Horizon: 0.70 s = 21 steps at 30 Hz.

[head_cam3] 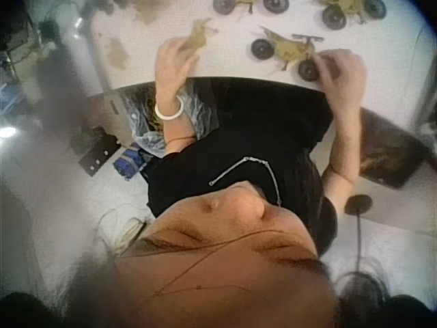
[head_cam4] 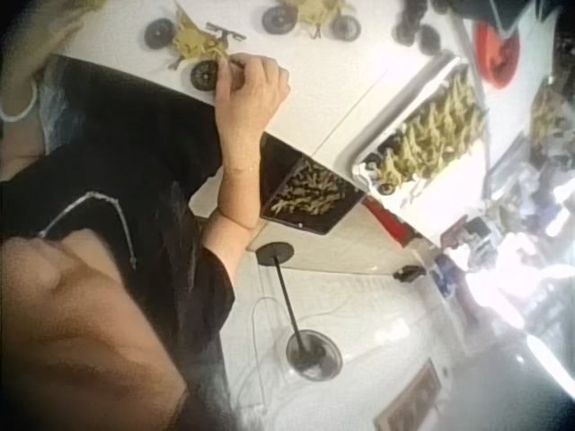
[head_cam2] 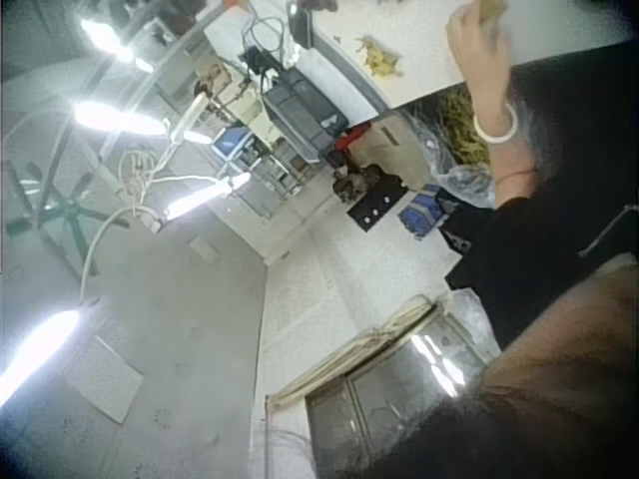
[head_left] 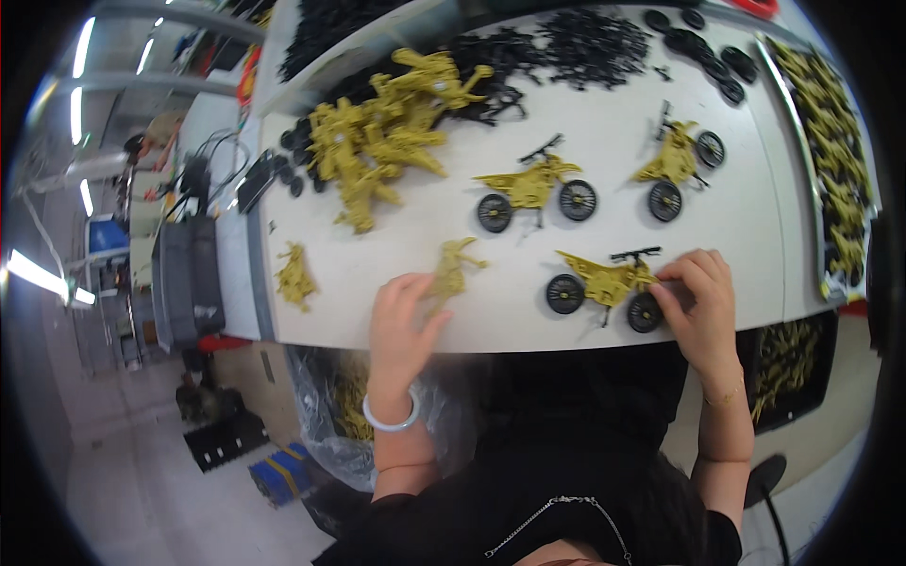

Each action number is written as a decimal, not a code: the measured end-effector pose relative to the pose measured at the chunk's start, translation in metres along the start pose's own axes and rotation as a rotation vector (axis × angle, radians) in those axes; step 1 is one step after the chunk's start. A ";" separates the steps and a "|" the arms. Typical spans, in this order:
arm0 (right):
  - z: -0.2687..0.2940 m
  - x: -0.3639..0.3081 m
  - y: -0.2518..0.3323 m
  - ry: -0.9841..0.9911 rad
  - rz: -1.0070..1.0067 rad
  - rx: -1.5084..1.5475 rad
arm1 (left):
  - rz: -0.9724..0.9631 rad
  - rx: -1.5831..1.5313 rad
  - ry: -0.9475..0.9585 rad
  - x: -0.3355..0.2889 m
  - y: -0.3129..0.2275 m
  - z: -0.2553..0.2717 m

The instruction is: The person assembles toy motorcycles by hand, attaching wheels, handlebars, and kickstands to the plastic motorcycle frames. The person places completed motorcycles onto a tray, gathers additional frame pieces from a bag beneath the table, and attaches wheels and components to the frames.

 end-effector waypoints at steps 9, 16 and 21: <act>0.004 -0.005 -0.012 -0.018 0.024 0.074 | 0.025 -0.055 0.071 0.014 -0.030 -0.006; 0.005 -0.007 -0.016 -0.055 0.029 0.081 | -0.297 -0.258 0.216 0.008 -0.135 -0.051; 0.006 -0.005 -0.015 -0.057 0.037 0.119 | -0.413 -0.146 0.247 0.011 -0.159 -0.070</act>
Point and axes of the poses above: each hand's wrist, its own x-axis towards the middle knuckle, its own z-axis out of the back of the hand, y = z × x, the point moved 9 cm from there along x, towards the middle knuckle, and after that the axes turned 10 degrees about z, right-handed, at the moved point
